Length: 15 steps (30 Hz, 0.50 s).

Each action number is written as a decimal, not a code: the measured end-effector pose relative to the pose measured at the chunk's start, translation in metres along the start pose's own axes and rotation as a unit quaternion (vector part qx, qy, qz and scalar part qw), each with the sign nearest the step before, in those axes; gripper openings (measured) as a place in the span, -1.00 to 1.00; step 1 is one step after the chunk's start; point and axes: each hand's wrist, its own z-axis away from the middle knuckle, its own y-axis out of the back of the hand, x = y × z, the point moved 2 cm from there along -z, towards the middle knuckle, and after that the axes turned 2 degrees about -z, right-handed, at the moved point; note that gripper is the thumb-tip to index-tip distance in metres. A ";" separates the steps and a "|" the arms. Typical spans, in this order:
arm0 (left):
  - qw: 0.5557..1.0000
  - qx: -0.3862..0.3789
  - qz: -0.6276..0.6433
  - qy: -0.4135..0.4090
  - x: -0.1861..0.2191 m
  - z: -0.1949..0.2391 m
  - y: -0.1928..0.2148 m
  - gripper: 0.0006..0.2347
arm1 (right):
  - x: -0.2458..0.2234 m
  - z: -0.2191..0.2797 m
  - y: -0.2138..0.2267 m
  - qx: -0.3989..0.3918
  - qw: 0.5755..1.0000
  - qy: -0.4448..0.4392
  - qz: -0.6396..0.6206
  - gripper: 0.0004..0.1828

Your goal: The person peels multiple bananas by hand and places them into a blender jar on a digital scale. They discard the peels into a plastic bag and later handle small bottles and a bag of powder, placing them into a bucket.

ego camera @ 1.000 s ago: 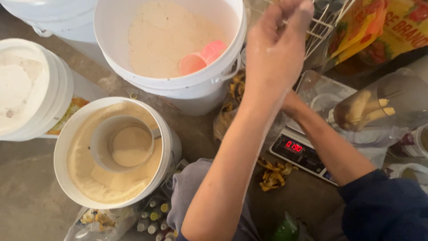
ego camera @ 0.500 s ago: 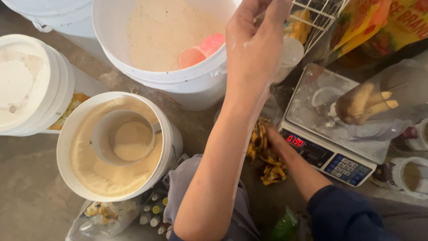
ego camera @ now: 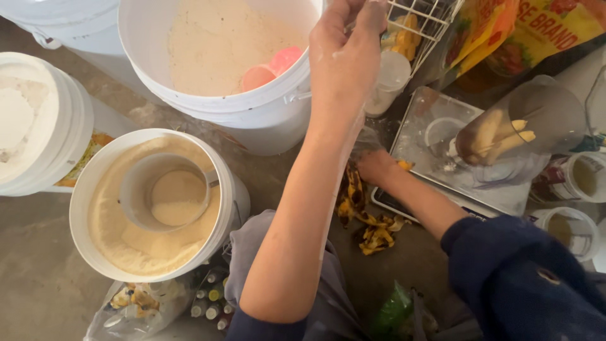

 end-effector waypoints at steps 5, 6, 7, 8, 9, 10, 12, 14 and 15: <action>0.998 0.005 -0.070 -0.008 -0.002 0.003 -0.009 -0.73 | -0.021 -0.018 0.019 -0.095 0.949 -0.077 0.290 -0.78; 0.997 0.002 -0.071 -0.018 -0.003 0.003 -0.010 -0.72 | -0.020 -0.019 0.027 -0.044 0.980 -0.072 0.180 -0.78; 0.997 0.000 -0.069 -0.029 -0.006 0.003 -0.012 -0.72 | -0.007 -0.013 0.039 0.006 0.995 -0.066 0.071 -0.77; 0.996 0.003 -0.084 -0.013 -0.010 0.006 -0.014 -0.71 | 0.005 -0.009 0.053 0.056 0.996 -0.059 -0.039 -0.75; 0.995 0.003 -0.101 0.001 -0.015 0.008 -0.016 -0.71 | 0.016 -0.011 0.071 0.097 0.979 -0.095 -0.150 -0.69; 0.993 0.002 -0.118 0.014 -0.021 0.008 -0.019 -0.70 | 0.029 -0.009 0.092 0.137 0.948 -0.128 -0.257 -0.59; 0.987 -0.008 -0.153 0.056 -0.040 0.014 -0.031 -0.67 | 0.053 0.018 0.141 0.347 0.847 0.012 -0.402 -0.49; 0.973 -0.047 -0.209 0.087 -0.063 0.024 -0.049 -0.64 | 0.082 0.065 0.170 0.249 0.531 -0.117 -0.802 -0.72; 0.962 -0.082 -0.243 0.095 -0.074 0.030 -0.064 -0.62 | 0.094 0.086 0.195 0.258 0.453 -0.054 -0.852 -0.75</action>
